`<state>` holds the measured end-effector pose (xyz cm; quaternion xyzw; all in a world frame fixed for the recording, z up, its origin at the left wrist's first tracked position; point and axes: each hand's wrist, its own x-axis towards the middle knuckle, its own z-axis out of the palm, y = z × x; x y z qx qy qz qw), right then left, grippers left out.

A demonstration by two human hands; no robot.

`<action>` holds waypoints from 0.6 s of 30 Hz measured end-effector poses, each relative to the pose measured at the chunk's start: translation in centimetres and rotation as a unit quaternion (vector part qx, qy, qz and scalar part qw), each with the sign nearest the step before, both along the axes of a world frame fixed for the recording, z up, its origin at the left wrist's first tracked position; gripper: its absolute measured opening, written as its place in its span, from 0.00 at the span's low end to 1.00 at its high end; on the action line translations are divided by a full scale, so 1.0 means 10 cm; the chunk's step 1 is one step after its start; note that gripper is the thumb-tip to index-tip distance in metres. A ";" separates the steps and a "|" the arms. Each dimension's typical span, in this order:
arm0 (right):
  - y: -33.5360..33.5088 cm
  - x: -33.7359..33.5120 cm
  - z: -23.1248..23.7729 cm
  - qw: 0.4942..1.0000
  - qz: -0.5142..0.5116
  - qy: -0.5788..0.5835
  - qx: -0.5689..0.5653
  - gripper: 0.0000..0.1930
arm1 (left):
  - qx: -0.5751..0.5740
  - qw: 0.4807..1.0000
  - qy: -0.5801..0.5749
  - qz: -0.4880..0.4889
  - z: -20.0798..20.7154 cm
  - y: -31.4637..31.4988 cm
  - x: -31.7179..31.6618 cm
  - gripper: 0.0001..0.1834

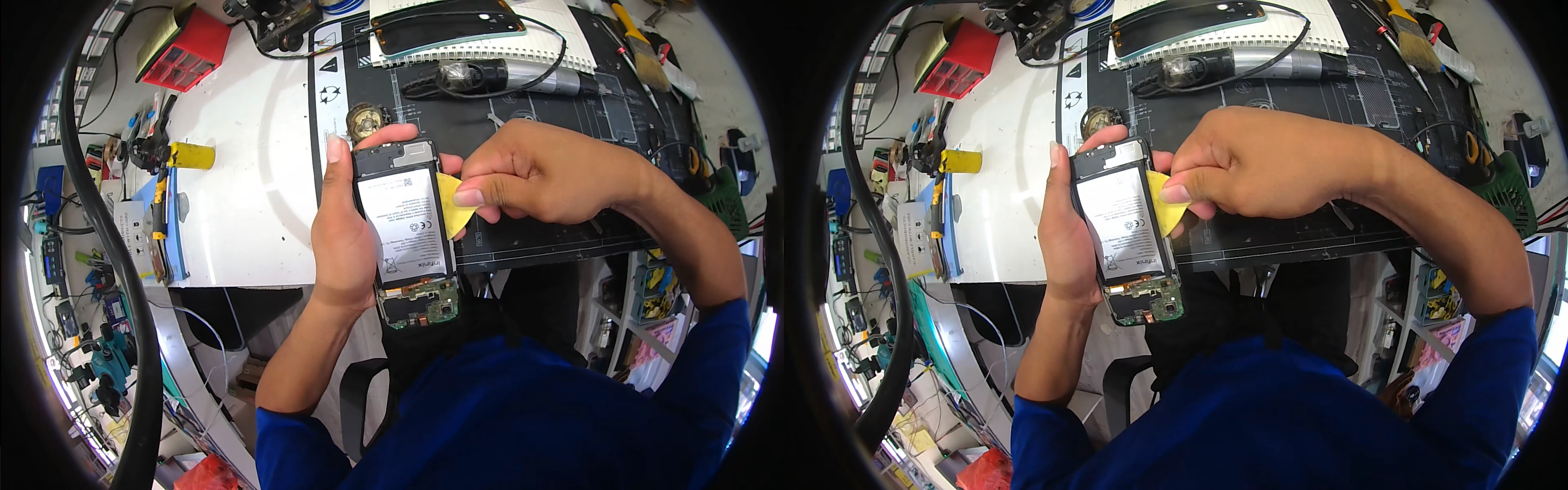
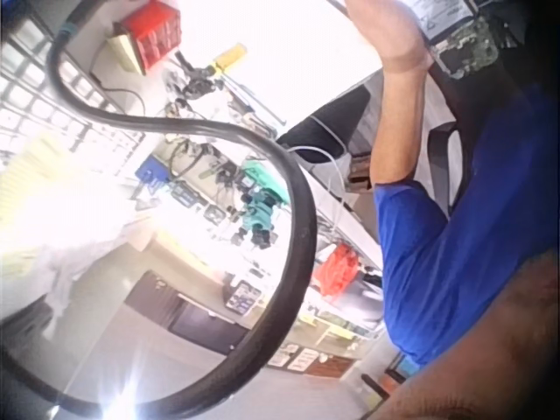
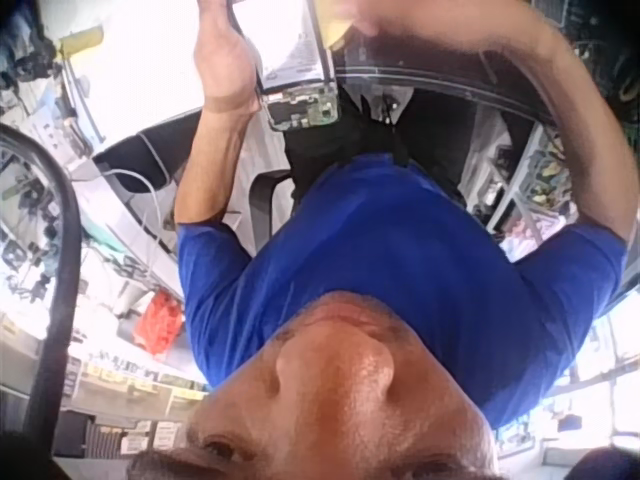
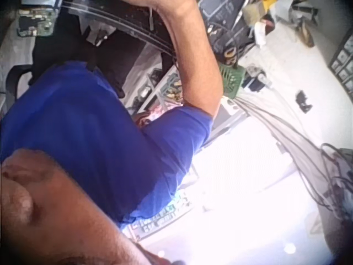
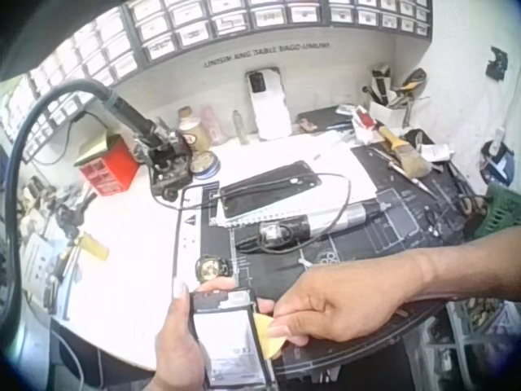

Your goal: The person uses a yellow plastic pry tool to separate the battery from the internal frame of a disassembled smartphone. They repeatedly slide the tool along the battery edges to loosen adhesive and then lift the battery slightly to check separation.

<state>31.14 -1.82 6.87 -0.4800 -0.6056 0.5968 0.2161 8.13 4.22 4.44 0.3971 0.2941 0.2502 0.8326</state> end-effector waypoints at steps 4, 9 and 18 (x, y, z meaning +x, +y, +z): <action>0.00 -0.02 0.01 1.000 -0.006 -0.024 0.013 0.22 | -0.006 1.000 0.009 0.029 0.04 -0.05 0.01 0.37; -0.14 -0.04 0.08 0.998 -0.057 -0.007 0.002 0.21 | -0.024 0.995 -0.065 0.066 -0.02 -0.13 0.05 0.38; -0.28 -0.11 0.11 0.994 -0.097 -0.037 0.040 0.20 | -0.028 0.992 -0.087 0.086 -0.04 -0.21 0.03 0.40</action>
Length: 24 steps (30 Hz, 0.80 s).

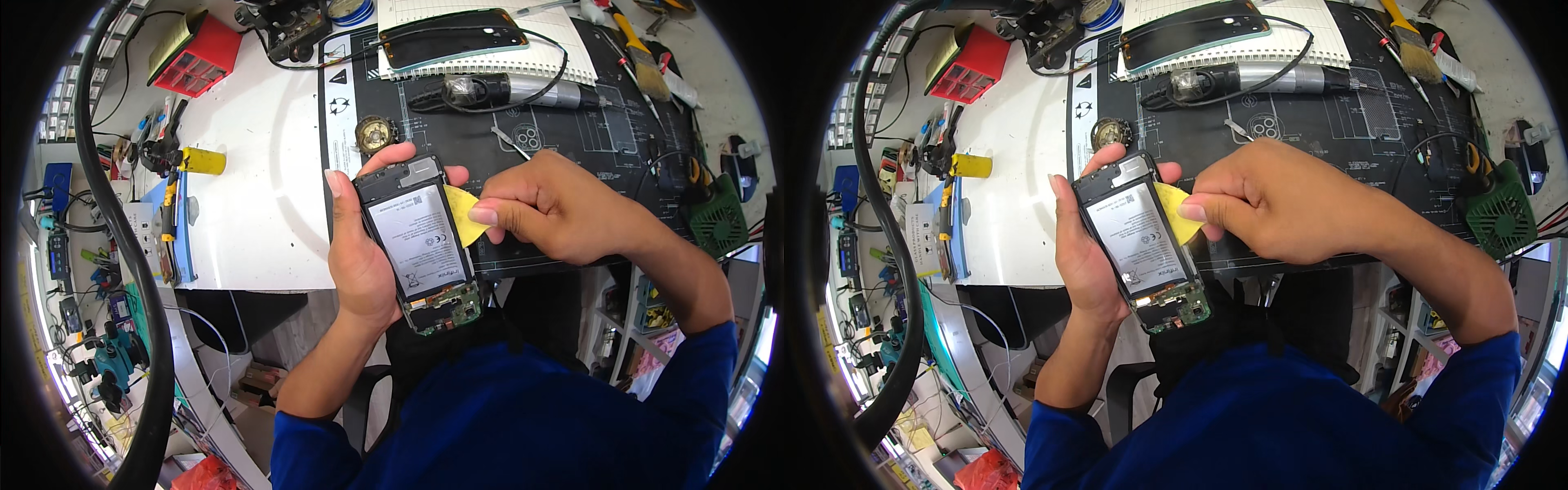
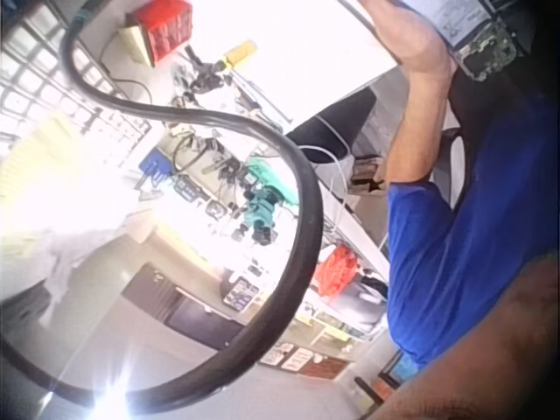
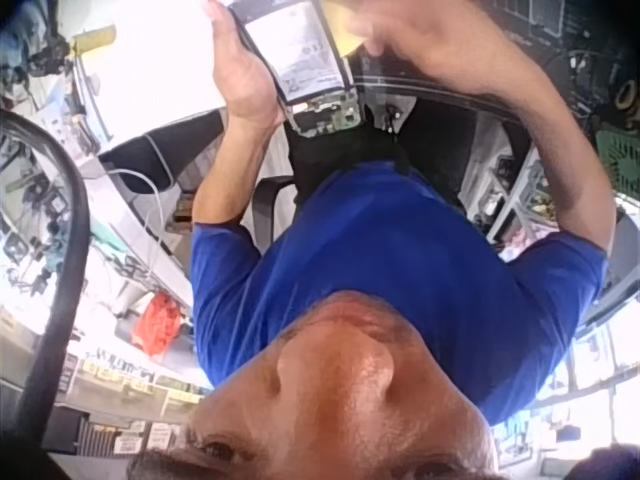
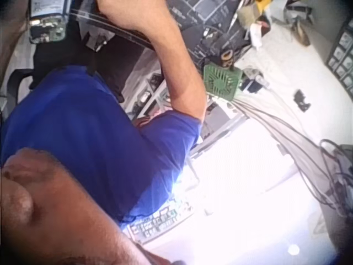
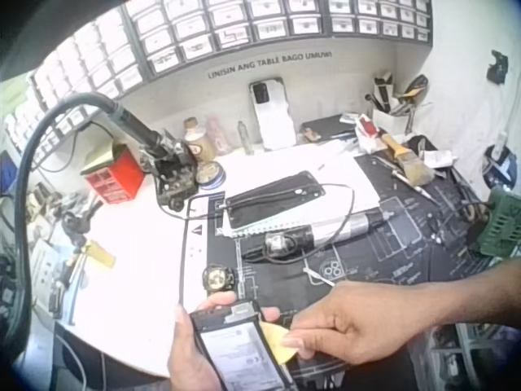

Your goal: The person uses a yellow plastic pry tool to separate the battery from the internal frame of a disassembled smartphone. They repeatedly slide the tool along the battery edges to loosen adhesive and then lift the battery slightly to check separation.

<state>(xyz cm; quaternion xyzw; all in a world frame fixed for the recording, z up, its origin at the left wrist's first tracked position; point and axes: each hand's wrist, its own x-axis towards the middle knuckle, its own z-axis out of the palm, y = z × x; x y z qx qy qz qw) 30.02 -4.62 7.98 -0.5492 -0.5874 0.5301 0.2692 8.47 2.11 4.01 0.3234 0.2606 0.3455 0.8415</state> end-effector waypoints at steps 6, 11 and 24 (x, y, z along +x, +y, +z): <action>-0.04 -0.04 -0.05 0.995 -0.025 -0.039 0.085 0.20 | 0.026 0.999 0.005 0.022 0.00 -0.01 0.01 0.40; -0.08 -0.06 -0.05 0.994 -0.028 -0.050 0.089 0.20 | 0.020 0.999 -0.028 0.009 -0.02 -0.02 -0.01 0.40; 0.01 0.09 0.13 0.998 0.038 -0.057 0.002 0.20 | 0.002 0.999 -0.037 -0.017 -0.01 -0.05 -0.03 0.41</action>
